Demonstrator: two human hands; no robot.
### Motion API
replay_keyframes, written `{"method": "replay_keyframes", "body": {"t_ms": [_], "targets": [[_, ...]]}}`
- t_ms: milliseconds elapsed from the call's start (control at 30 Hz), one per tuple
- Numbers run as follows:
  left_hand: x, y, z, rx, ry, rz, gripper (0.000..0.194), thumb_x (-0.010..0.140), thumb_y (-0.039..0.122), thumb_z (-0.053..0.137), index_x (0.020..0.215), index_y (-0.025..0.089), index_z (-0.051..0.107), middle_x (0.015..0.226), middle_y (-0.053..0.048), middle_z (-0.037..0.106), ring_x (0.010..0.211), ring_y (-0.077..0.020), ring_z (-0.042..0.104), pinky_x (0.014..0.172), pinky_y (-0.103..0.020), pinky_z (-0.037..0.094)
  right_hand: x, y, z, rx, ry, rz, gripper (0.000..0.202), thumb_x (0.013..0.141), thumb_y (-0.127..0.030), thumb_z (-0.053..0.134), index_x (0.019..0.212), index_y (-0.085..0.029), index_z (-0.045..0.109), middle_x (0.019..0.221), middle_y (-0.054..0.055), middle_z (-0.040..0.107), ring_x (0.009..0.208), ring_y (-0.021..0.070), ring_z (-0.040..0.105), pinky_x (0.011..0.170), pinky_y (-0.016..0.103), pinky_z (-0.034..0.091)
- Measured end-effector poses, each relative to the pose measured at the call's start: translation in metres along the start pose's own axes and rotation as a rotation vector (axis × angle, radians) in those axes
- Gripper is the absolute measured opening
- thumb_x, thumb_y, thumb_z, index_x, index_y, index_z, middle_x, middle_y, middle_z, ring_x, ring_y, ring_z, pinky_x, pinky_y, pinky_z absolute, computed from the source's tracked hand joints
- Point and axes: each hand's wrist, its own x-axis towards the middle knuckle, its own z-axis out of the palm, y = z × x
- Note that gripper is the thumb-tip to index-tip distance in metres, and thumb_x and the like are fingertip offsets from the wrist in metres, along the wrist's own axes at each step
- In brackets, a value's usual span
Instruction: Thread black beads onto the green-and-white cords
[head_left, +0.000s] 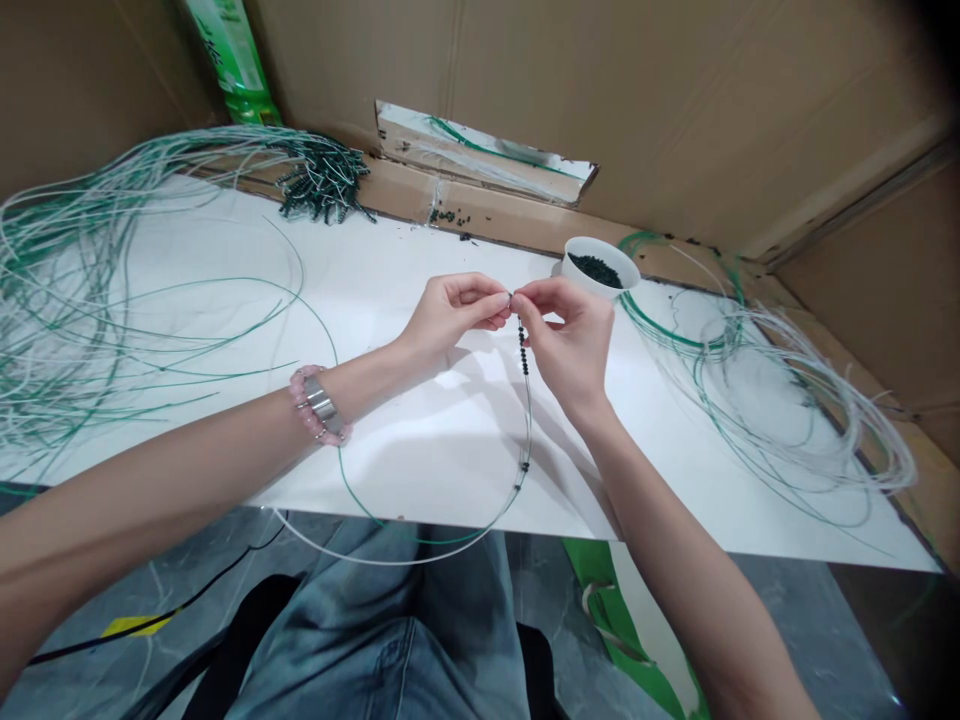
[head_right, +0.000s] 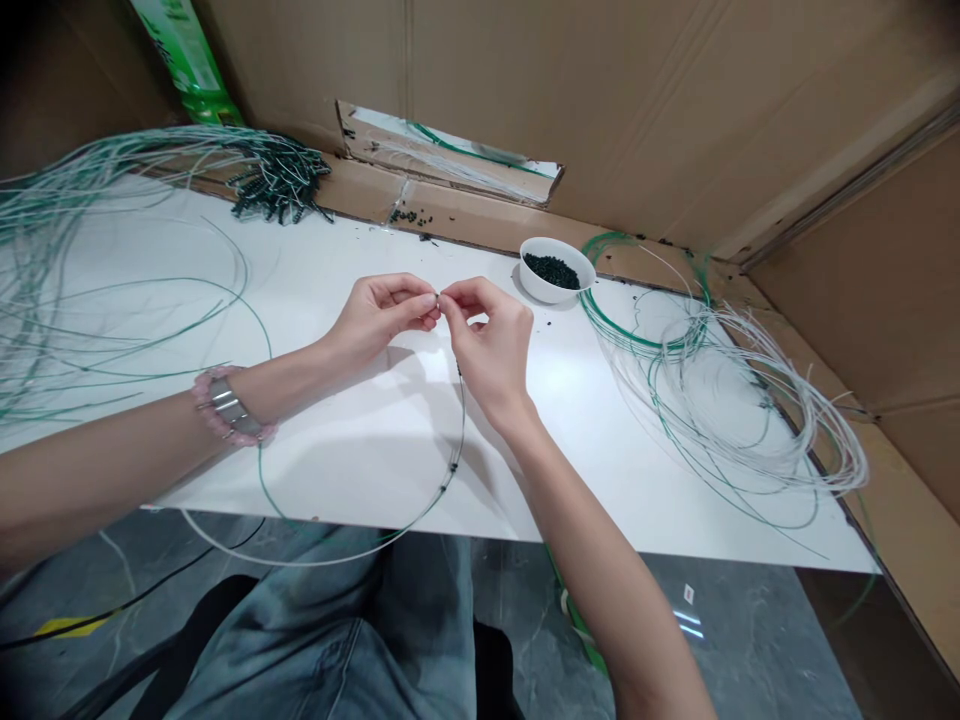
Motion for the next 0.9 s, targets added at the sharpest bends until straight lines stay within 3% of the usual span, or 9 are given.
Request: {"method": "replay_keyframes", "body": {"t_ms": [267,433,567,900], "targets": [[-0.001,0.001,0.001,0.023,-0.012,0.011,0.026,0.062,0.033,0.081,0.072,0.013,0.067,0.063,0.0,0.066,0.061,-0.0078,0.061,0.063,-0.02,0.05,0.0,0.004,0.004,0.117,0.062,0.054,0.009,0.077,-0.015,0.067,0.07,-0.019,0.064,0.067,-0.003,0.065,0.059,0.0095,0.062,0.044,0.018,0.047],[-0.003,0.0,0.006,0.036,0.046,0.072,0.023,0.064,0.031,0.079,0.071,0.013,0.066,0.062,0.001,0.065,0.06,-0.0075,0.06,0.063,-0.021,0.049,0.0,0.004,0.007,0.221,0.107,0.089,0.008,0.075,-0.016,0.068,0.07,-0.019,0.062,0.065,-0.003,0.064,0.057,0.0093,0.061,0.045,0.019,0.051],[-0.006,-0.002,0.01,-0.084,0.096,0.025,0.02,0.066,0.027,0.078,0.072,0.014,0.065,0.063,0.003,0.065,0.059,-0.006,0.059,0.065,-0.021,0.05,-0.001,0.002,0.008,0.283,0.135,0.11,0.008,0.075,-0.017,0.068,0.07,-0.019,0.063,0.065,-0.003,0.064,0.057,0.0092,0.062,0.046,0.019,0.053],[-0.007,-0.004,0.011,-0.231,0.055,-0.057,0.014,0.069,0.022,0.077,0.074,0.016,0.066,0.066,0.004,0.066,0.062,-0.0044,0.06,0.069,-0.019,0.051,0.0,0.0,0.008,0.29,0.146,0.11,0.01,0.073,-0.013,0.069,0.068,-0.019,0.063,0.064,-0.004,0.064,0.055,0.0077,0.061,0.044,0.017,0.052]]}}
